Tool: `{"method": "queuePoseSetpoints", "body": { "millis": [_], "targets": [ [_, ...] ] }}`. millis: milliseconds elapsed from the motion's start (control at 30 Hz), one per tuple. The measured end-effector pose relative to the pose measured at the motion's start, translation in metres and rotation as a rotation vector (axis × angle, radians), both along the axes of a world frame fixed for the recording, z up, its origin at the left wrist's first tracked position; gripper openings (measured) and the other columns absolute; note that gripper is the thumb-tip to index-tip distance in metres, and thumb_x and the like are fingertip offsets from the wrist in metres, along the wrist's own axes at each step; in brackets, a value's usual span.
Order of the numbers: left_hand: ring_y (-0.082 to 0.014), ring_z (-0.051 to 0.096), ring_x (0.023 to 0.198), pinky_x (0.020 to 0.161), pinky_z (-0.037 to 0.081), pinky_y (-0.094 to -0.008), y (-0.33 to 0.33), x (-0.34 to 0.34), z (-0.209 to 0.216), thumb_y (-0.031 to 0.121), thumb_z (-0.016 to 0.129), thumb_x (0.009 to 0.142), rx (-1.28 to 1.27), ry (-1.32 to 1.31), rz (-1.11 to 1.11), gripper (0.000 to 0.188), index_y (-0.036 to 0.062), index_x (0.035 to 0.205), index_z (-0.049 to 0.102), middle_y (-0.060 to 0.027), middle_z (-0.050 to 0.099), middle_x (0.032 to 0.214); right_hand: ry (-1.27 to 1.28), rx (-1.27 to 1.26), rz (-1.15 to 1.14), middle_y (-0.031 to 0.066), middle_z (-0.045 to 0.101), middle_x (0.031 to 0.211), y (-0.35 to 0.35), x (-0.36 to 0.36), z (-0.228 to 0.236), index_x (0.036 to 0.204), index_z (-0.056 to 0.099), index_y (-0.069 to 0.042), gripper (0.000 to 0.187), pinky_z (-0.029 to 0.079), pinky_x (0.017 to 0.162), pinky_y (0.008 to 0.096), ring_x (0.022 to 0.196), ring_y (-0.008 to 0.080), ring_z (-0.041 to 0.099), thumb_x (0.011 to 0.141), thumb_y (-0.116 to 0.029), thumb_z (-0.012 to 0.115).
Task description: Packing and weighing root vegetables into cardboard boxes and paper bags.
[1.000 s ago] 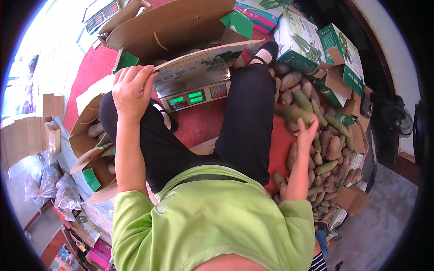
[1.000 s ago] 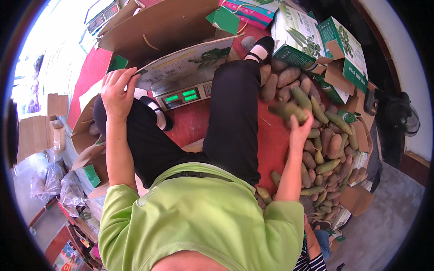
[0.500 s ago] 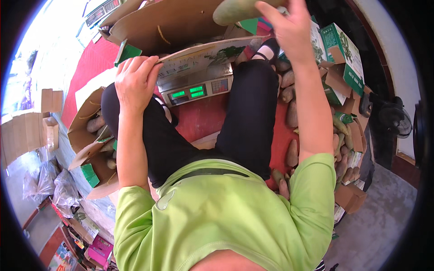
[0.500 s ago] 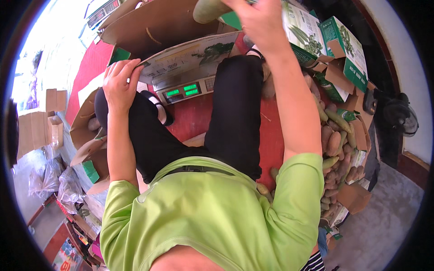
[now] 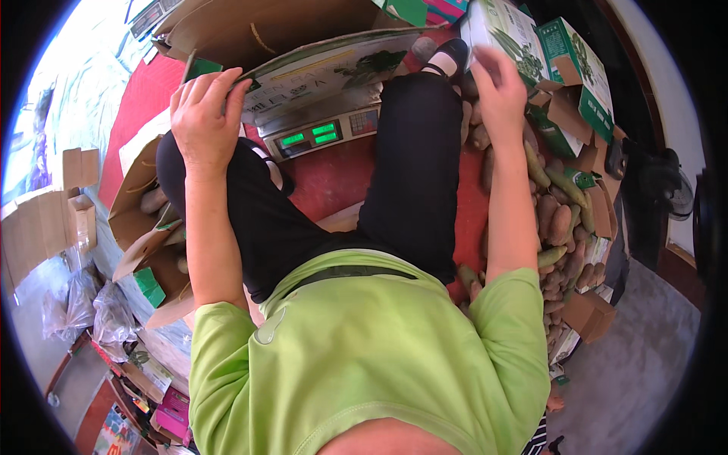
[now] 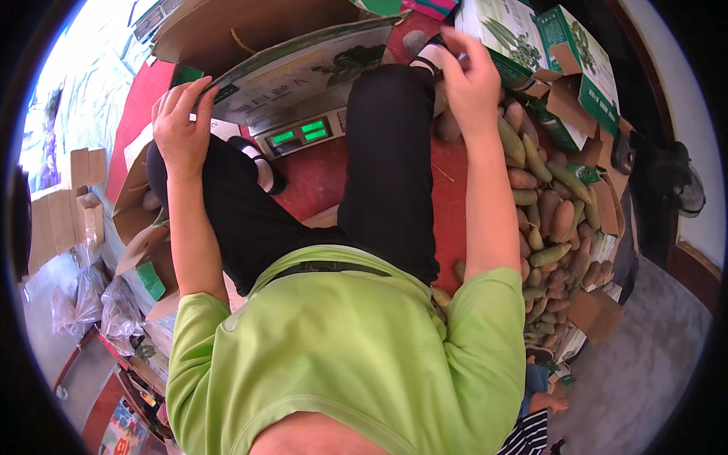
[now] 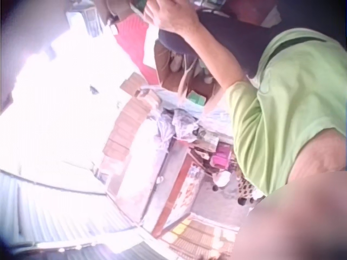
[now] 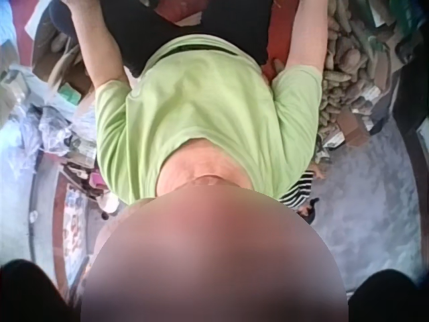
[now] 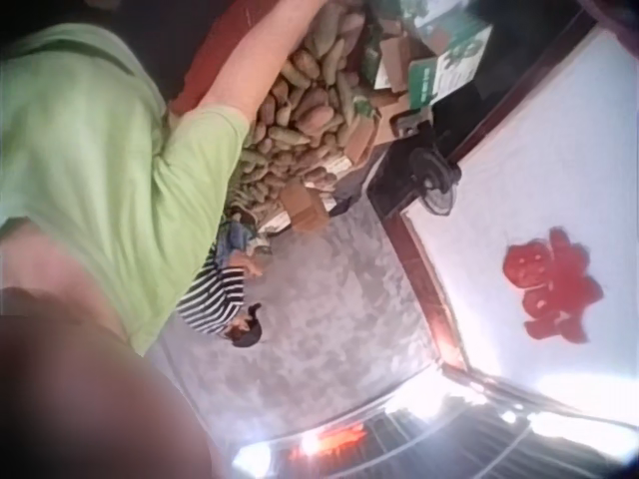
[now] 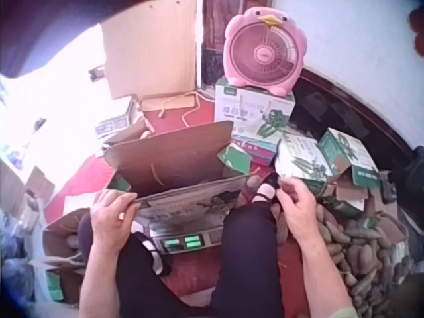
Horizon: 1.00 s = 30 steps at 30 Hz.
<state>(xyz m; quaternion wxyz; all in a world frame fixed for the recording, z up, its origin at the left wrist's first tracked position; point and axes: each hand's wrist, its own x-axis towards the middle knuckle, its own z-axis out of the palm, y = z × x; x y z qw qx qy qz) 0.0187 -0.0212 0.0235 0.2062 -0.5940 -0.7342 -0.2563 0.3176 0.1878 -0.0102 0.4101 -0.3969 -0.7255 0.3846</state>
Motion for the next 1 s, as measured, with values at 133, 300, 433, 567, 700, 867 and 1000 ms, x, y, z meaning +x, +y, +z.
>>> {"method": "queuePoseSetpoints", "body": {
  "millis": [133,300,433,567,700,867,1000],
  "targets": [
    [-0.0194,0.060,0.082,0.078,0.043,-0.0330,0.003,0.000,-0.003,0.022,0.068,0.077,0.011,0.025,-0.002,0.017,0.0120,0.091,0.067,-0.0013,0.063,0.082,-0.214,-0.191,-0.132,0.0102,0.064,0.100,-0.033,0.118,-0.111,0.109,0.059,-0.002,0.027,0.047,0.083,0.0295,0.095,0.0189,0.061,0.083,-0.005,0.060],
    [-0.0208,0.060,0.084,0.081,0.042,-0.0334,-0.002,0.005,0.000,0.023,0.069,0.078,0.021,0.050,0.068,0.019,0.0138,0.095,0.067,-0.0023,0.064,0.085,-0.665,-0.465,-0.105,0.0183,0.065,0.098,-0.156,0.233,-0.240,0.101,0.061,-0.003,0.027,0.048,0.081,0.0373,0.096,0.0318,0.061,0.076,-0.011,0.066],
    [-0.0215,0.060,0.087,0.083,0.042,-0.0333,0.012,0.009,-0.008,0.023,0.069,0.078,0.030,0.020,0.041,0.021,0.0150,0.098,0.067,-0.0032,0.065,0.089,-0.859,-0.687,0.120,0.0180,0.065,0.097,-0.281,0.333,-0.342,0.102,0.062,-0.006,0.026,0.049,0.079,0.0360,0.091,0.0299,0.063,0.077,-0.007,0.061],
    [-0.0245,0.061,0.089,0.080,0.045,-0.0347,0.005,0.005,-0.001,0.016,0.069,0.078,0.022,0.006,-0.021,0.022,0.0124,0.100,0.067,-0.0062,0.066,0.092,-0.596,-1.170,-0.269,0.0164,0.065,0.098,-0.346,0.302,-0.373,0.101,0.063,-0.006,0.023,0.049,0.079,0.0404,0.092,0.0296,0.063,0.079,-0.011,0.057],
    [-0.0262,0.064,0.085,0.077,0.049,-0.0343,0.011,0.000,-0.018,0.009,0.067,0.081,0.053,-0.002,-0.061,0.018,0.0068,0.099,0.068,-0.0105,0.067,0.091,-0.768,-0.802,0.003,0.0146,0.065,0.090,-0.396,0.326,-0.425,0.097,0.062,-0.004,0.021,0.051,0.067,0.0381,0.081,0.0282,0.064,0.080,-0.016,0.056],
    [-0.0227,0.064,0.080,0.071,0.049,-0.0333,0.005,-0.013,-0.011,0.013,0.067,0.081,0.013,0.072,-0.002,0.017,0.0080,0.097,0.069,-0.0081,0.068,0.088,-0.015,-1.343,-0.442,0.0101,0.065,0.080,-0.359,0.253,-0.353,0.093,0.062,-0.004,0.020,0.049,0.061,0.0329,0.068,0.0202,0.062,0.078,-0.017,0.064],
    [-0.0217,0.064,0.083,0.073,0.049,-0.0328,0.005,-0.011,-0.015,0.020,0.067,0.083,0.011,0.065,0.023,0.018,0.0097,0.098,0.070,-0.0066,0.068,0.091,-0.122,-1.356,-0.529,0.0093,0.065,0.079,-0.342,0.250,-0.308,0.095,0.062,-0.005,0.022,0.049,0.061,0.0321,0.067,0.0180,0.061,0.075,-0.012,0.068]
  ]
}}
